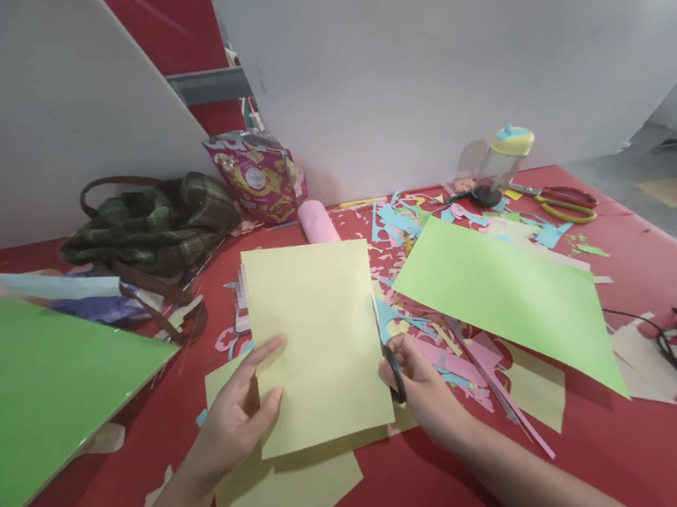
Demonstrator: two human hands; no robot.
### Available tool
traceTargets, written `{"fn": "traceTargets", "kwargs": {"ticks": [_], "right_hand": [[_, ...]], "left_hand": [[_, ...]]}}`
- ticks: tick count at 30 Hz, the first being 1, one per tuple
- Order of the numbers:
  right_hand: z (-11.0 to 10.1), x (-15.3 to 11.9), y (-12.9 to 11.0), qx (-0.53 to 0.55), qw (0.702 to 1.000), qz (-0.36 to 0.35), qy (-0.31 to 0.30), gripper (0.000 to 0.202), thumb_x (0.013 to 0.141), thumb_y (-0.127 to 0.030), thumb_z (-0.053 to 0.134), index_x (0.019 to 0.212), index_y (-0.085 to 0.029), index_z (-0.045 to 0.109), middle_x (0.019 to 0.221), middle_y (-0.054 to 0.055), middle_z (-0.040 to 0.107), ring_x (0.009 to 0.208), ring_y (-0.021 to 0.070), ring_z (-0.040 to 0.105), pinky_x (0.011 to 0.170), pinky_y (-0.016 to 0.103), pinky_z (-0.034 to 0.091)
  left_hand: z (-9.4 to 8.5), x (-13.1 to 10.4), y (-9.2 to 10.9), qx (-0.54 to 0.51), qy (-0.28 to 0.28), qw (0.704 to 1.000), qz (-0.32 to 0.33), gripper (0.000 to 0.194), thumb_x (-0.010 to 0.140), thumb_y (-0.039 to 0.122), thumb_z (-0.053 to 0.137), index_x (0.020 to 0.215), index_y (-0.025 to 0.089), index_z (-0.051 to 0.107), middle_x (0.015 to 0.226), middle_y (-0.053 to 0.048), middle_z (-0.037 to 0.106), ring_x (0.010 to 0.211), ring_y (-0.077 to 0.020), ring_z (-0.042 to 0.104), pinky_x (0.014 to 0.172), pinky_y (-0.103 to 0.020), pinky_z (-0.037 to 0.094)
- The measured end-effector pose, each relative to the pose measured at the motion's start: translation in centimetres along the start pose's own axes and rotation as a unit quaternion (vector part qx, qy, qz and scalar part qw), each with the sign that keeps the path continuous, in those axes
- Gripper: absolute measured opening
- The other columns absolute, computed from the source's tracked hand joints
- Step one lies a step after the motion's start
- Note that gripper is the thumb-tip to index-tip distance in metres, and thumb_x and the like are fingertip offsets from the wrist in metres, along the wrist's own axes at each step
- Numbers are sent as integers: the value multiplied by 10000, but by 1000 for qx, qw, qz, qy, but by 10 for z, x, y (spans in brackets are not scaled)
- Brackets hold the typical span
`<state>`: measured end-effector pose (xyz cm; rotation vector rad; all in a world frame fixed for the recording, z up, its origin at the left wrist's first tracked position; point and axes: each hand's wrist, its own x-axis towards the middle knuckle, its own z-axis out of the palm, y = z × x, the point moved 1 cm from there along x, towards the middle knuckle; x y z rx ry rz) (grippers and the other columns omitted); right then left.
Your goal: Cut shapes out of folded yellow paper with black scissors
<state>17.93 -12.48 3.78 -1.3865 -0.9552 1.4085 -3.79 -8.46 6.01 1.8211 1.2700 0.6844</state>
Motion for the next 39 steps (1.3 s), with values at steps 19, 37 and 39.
{"fn": "traceTargets", "kwargs": {"ticks": [19, 37, 39], "right_hand": [[0, -2, 3, 30, 999, -3, -24, 224, 768, -424, 465, 742, -216, 387, 597, -65, 303, 514, 82, 298, 475, 191, 290], [5, -3, -2, 95, 991, -2, -95, 248, 747, -368, 515, 739, -225, 312, 511, -89, 455, 398, 87, 468, 387, 217, 389], [5, -4, -3, 95, 991, 5, -99, 259, 741, -362, 526, 729, -222, 308, 509, -96, 432, 394, 84, 475, 388, 215, 388]], "left_hand": [[0, 1, -3, -53, -18, 998, 0, 444, 756, 172, 398, 1198, 167, 354, 1267, -73, 388, 1195, -188, 304, 993, -315, 260], [-24, 13, -15, 14, 15, 1000, -19, 286, 725, 228, 435, 972, 192, 575, 1037, -61, 585, 1013, -198, 503, 815, -262, 415], [-26, 15, -18, 30, 39, 999, -20, 259, 716, 230, 448, 923, 197, 599, 1006, -53, 600, 1063, -200, 459, 844, -265, 397]]}}
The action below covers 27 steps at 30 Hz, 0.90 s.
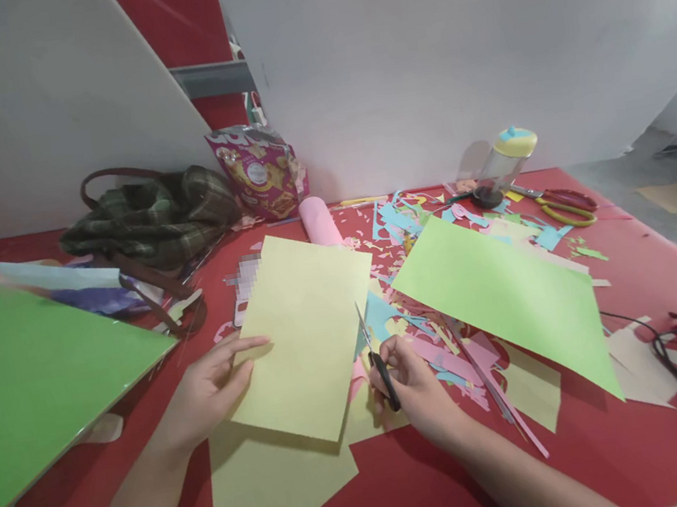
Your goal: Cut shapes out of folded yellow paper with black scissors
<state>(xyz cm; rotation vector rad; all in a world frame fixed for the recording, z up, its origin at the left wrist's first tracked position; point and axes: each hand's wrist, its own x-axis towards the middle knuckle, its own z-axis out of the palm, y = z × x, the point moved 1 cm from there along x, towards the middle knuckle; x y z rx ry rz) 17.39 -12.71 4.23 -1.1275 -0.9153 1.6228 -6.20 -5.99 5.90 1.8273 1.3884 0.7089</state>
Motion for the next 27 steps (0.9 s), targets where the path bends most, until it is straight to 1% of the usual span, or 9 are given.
{"fn": "traceTargets", "kwargs": {"ticks": [3, 7, 10, 12, 15, 17, 21, 24, 27], "right_hand": [[1, -2, -1, -15, 1000, 12, -11, 242, 761, -344, 508, 715, -218, 306, 489, -104, 416, 388, 77, 474, 400, 208, 375], [-1, -2, 1, -21, 1000, 13, -15, 235, 762, -335, 515, 711, -216, 319, 522, -94, 440, 397, 71, 478, 406, 200, 364], [-1, 0, 3, -10, 1000, 1, -4, 229, 770, -356, 501, 715, -214, 329, 520, -83, 462, 388, 70, 464, 399, 201, 361], [-1, 1, 5, -5, 1000, -1, 17, 219, 787, -361, 476, 710, -210, 337, 495, -75, 477, 384, 68, 449, 395, 195, 354], [1, 2, 7, 2, 999, 10, 52, 225, 799, -369, 457, 692, -205, 345, 475, -66, 494, 375, 64, 439, 383, 184, 341], [2, 2, 11, 15, 997, 23, 67, 231, 794, -382, 457, 692, -207, 347, 474, -62, 497, 373, 73, 449, 366, 184, 337], [6, 1, 17, 25, 995, 60, 77, 231, 785, -399, 462, 706, -208, 358, 476, -56, 506, 379, 77, 460, 355, 171, 320], [8, -1, 18, 17, 994, 76, 78, 232, 781, -399, 471, 709, -211, 356, 483, -63, 497, 393, 71, 465, 370, 161, 318], [10, -3, 15, 24, 995, 61, 78, 237, 764, -384, 507, 708, -215, 351, 545, -67, 489, 432, 67, 484, 397, 164, 336]], "left_hand": [[-1, 2, -4, -18, 49, 998, -20, 220, 705, 241, 481, 879, 195, 607, 1023, -50, 592, 1080, -201, 444, 871, -270, 377], [3, 4, -8, -124, 92, 982, -104, 292, 685, 281, 548, 962, 186, 539, 1049, -72, 576, 941, -206, 547, 786, -292, 432], [10, 5, -8, -254, 141, 946, -146, 386, 661, 278, 593, 1024, 195, 492, 1088, -71, 552, 947, -202, 545, 757, -279, 448], [17, 5, -6, -364, 159, 905, -155, 395, 680, 295, 579, 1055, 213, 485, 1124, -56, 532, 1018, -199, 501, 787, -274, 439], [31, 3, 1, -529, 123, 827, -148, 335, 727, 372, 513, 1019, 210, 535, 1129, -47, 535, 1070, -203, 461, 847, -294, 417], [42, -1, 7, -608, 72, 782, -121, 356, 727, 393, 506, 1026, 202, 539, 1120, -52, 545, 1088, -215, 445, 899, -328, 383], [63, -14, 15, -660, -36, 735, -154, 419, 716, 380, 530, 1086, 185, 505, 1087, -66, 573, 1101, -246, 432, 941, -371, 336], [73, -21, 18, -631, -53, 744, -212, 497, 692, 363, 566, 1133, 160, 461, 1091, -97, 571, 1061, -278, 468, 923, -405, 349], [75, -22, 19, -543, 8, 805, -239, 558, 664, 225, 602, 1182, 167, 402, 1106, -97, 562, 1044, -261, 487, 912, -379, 367]]}}
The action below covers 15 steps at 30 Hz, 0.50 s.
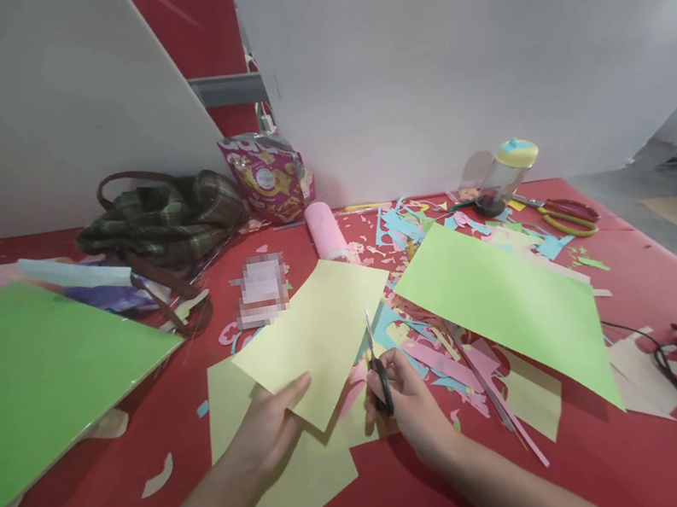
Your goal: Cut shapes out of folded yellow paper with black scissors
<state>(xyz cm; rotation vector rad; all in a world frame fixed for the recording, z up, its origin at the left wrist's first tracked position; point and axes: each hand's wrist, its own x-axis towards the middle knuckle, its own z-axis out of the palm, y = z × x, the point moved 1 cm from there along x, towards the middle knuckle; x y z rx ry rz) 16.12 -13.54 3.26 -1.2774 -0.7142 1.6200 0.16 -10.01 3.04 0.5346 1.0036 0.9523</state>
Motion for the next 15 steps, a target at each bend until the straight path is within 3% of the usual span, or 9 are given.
{"fn": "traceTargets", "kwargs": {"ticks": [5, 9, 15], "right_hand": [[-1, 0, -1, 8, 999, -22, -30, 235, 764, -395, 501, 724, -208, 366, 608, -43, 503, 437, 69, 483, 407, 181, 330], [-4, 1, 2, 18, 998, -43, -40, 218, 767, -400, 493, 745, -204, 400, 652, -22, 518, 470, 82, 491, 426, 198, 340], [-5, 0, 4, 36, 996, -56, -54, 196, 777, -399, 479, 774, -208, 433, 724, 0, 522, 543, 94, 496, 457, 205, 363]], "left_hand": [[-3, -1, 7, 212, 83, 970, 85, 485, 704, 259, 539, 1162, 143, 428, 1103, -108, 560, 1058, -243, 479, 918, -360, 358], [-5, -6, 12, 311, 90, 942, 89, 436, 716, 323, 512, 1110, 138, 485, 1104, -113, 559, 1053, -241, 484, 931, -362, 344], [-2, -12, 16, 348, 70, 930, 93, 307, 688, 344, 530, 914, 152, 610, 965, -97, 634, 1016, -245, 514, 936, -354, 349]]}}
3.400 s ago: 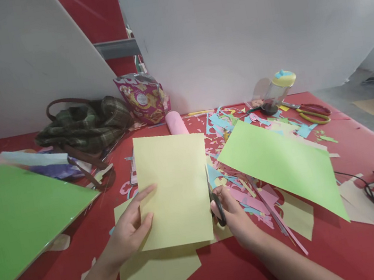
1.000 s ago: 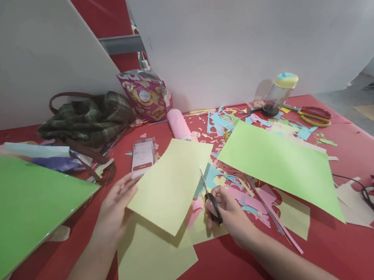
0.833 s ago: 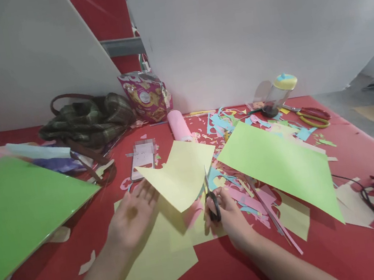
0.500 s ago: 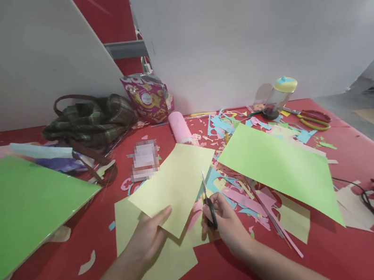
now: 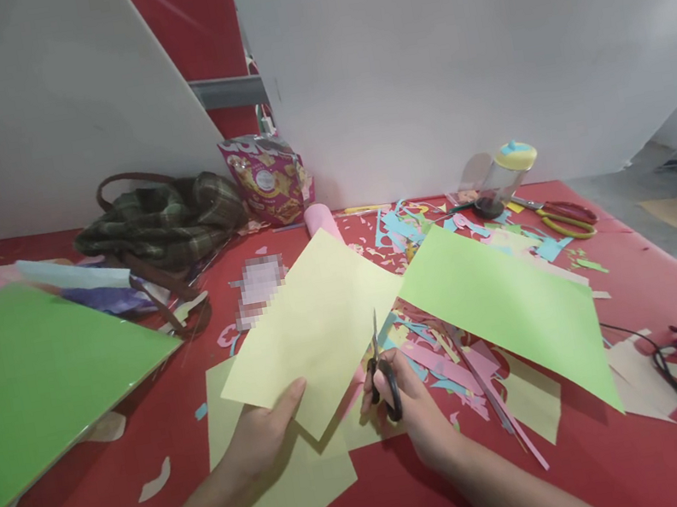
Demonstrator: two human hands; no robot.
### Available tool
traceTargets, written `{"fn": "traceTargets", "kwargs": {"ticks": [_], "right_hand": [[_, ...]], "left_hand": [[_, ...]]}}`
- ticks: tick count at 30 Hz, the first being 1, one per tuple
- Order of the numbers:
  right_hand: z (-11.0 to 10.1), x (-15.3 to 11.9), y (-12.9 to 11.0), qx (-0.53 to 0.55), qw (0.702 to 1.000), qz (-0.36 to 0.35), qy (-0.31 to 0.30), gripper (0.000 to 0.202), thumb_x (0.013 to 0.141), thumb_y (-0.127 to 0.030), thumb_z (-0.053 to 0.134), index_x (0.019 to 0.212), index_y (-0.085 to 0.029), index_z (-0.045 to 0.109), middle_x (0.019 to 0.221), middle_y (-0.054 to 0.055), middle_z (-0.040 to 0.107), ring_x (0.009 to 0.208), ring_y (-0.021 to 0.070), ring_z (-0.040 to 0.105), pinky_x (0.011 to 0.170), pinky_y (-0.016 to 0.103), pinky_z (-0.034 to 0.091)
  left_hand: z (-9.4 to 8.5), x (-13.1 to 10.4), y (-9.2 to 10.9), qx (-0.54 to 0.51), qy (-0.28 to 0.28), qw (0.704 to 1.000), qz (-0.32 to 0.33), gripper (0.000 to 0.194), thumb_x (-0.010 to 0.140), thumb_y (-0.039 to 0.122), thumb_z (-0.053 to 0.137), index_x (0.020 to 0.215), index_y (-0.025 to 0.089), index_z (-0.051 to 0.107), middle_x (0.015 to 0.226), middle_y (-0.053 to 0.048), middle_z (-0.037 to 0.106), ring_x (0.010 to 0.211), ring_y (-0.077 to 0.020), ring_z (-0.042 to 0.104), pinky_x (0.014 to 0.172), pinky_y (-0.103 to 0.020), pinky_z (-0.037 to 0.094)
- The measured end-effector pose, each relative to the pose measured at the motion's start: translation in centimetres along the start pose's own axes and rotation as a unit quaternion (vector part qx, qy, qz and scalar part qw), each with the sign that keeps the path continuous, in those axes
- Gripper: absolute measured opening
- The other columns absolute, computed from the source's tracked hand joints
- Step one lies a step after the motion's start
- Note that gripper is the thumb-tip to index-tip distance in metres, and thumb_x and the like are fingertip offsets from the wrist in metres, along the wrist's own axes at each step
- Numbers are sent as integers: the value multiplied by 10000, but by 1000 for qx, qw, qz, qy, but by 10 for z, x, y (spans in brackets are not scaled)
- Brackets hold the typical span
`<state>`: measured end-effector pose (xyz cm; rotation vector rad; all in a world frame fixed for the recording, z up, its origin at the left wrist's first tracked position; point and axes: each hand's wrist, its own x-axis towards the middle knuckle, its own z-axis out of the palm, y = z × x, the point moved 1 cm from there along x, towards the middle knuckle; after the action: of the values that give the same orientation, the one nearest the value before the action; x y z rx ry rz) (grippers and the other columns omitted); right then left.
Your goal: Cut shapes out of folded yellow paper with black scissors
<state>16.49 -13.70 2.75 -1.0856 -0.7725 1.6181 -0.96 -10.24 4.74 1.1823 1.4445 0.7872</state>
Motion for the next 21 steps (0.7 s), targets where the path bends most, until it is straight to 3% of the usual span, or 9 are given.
{"fn": "traceTargets", "kwargs": {"ticks": [10, 17, 21], "right_hand": [[1, 0, 0, 14, 1000, -6, 13, 200, 767, -397, 493, 753, -217, 408, 672, -29, 481, 524, 97, 502, 458, 209, 368], [2, 0, -7, -43, 999, -14, -23, 236, 774, -412, 475, 729, -216, 351, 522, -55, 492, 410, 90, 455, 440, 215, 332], [3, 1, -9, -51, 998, -6, -20, 254, 763, -410, 493, 731, -225, 321, 520, -65, 498, 400, 88, 451, 420, 209, 328]], "left_hand": [[-8, 2, 4, 5, -1, 1000, -15, 259, 692, 370, 527, 818, 164, 619, 1016, -86, 614, 1007, -240, 521, 911, -340, 379], [-18, 10, 3, 23, 13, 1000, -6, 252, 681, 393, 539, 755, 173, 638, 870, -83, 662, 936, -252, 561, 864, -345, 410], [-23, 12, 10, 14, 47, 998, 26, 232, 649, 380, 567, 738, 177, 636, 646, -54, 668, 832, -264, 595, 742, -353, 472]]}}
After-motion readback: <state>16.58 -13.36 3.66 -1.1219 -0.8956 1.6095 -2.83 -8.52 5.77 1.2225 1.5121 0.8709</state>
